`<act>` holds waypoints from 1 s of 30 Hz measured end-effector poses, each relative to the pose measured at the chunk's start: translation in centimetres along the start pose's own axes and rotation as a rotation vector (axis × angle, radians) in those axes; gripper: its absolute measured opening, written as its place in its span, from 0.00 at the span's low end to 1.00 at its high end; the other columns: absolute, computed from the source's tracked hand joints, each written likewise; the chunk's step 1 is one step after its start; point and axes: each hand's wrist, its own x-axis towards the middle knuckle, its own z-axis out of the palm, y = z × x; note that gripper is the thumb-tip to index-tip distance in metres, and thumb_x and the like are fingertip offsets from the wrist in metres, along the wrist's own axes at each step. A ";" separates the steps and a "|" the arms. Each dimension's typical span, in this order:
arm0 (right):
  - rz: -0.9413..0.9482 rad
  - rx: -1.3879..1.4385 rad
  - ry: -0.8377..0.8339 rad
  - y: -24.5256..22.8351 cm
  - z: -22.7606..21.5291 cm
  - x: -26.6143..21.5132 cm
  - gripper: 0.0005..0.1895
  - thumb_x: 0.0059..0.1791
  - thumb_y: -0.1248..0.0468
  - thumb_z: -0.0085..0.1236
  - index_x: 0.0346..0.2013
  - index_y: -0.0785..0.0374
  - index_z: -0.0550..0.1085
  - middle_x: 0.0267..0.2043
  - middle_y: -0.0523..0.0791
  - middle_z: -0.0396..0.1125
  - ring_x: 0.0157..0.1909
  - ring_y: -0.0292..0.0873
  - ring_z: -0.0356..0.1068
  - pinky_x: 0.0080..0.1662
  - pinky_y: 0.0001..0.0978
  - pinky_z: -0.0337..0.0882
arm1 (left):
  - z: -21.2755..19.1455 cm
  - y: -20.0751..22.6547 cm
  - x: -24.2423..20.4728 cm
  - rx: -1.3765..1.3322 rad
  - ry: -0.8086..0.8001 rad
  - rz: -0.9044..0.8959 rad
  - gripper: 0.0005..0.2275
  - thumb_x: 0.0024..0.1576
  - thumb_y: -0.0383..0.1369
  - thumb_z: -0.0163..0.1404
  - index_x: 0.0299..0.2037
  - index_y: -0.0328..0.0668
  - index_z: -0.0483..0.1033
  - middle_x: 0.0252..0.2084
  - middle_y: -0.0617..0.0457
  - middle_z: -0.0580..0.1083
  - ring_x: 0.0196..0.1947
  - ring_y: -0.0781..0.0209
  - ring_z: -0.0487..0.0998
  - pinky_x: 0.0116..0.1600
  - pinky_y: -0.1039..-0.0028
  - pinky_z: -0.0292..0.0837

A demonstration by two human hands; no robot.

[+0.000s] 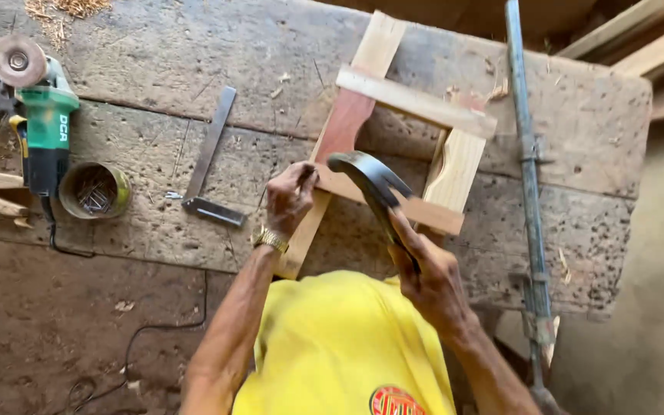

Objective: The person assembles a small wooden frame by hammering nails into pre-drilled holes and then uses a pipe clamp to secure the joints. They repeatedly reposition and tighten the clamp to ensure the frame is stable.

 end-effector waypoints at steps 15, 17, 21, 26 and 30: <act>0.345 0.164 -0.044 3.0 0.6 -4.4 0.27 0.54 0.61 0.52 0.69 0.44 0.68 0.54 0.54 0.74 0.52 0.61 0.73 0.42 0.47 0.75 | 3.4 -2.2 -1.9 0.001 -0.021 0.008 0.02 0.62 0.29 0.53 0.41 0.42 0.77 0.34 0.47 0.77 0.36 0.47 0.82 0.42 0.66 0.79; 0.340 0.164 -0.059 2.9 0.5 -4.1 0.27 0.54 0.62 0.52 0.69 0.45 0.68 0.55 0.55 0.74 0.53 0.61 0.72 0.43 0.49 0.75 | 2.9 -1.4 -1.4 0.027 -0.040 0.026 0.02 0.62 0.29 0.52 0.41 0.41 0.77 0.34 0.46 0.77 0.37 0.46 0.82 0.42 0.66 0.79; 0.337 0.175 -0.087 3.0 0.6 -3.8 0.27 0.54 0.61 0.52 0.69 0.44 0.68 0.56 0.54 0.73 0.55 0.62 0.71 0.45 0.51 0.75 | 2.4 -0.6 -1.1 0.030 -0.076 0.034 0.02 0.64 0.28 0.50 0.43 0.41 0.75 0.35 0.45 0.77 0.38 0.44 0.82 0.43 0.64 0.79; 0.341 0.177 -0.097 3.3 0.9 -3.8 0.27 0.54 0.60 0.52 0.69 0.43 0.68 0.53 0.55 0.74 0.53 0.62 0.72 0.43 0.51 0.76 | 2.7 -1.2 -1.1 0.032 -0.056 0.046 0.03 0.63 0.28 0.51 0.43 0.40 0.76 0.34 0.44 0.76 0.38 0.43 0.82 0.43 0.65 0.79; 0.346 0.183 -0.112 3.7 1.4 -3.8 0.26 0.54 0.60 0.51 0.69 0.43 0.68 0.50 0.54 0.76 0.51 0.61 0.74 0.43 0.49 0.76 | 3.0 -1.8 -1.5 0.074 -0.057 0.069 0.03 0.63 0.29 0.51 0.42 0.39 0.77 0.35 0.46 0.77 0.37 0.45 0.82 0.42 0.65 0.79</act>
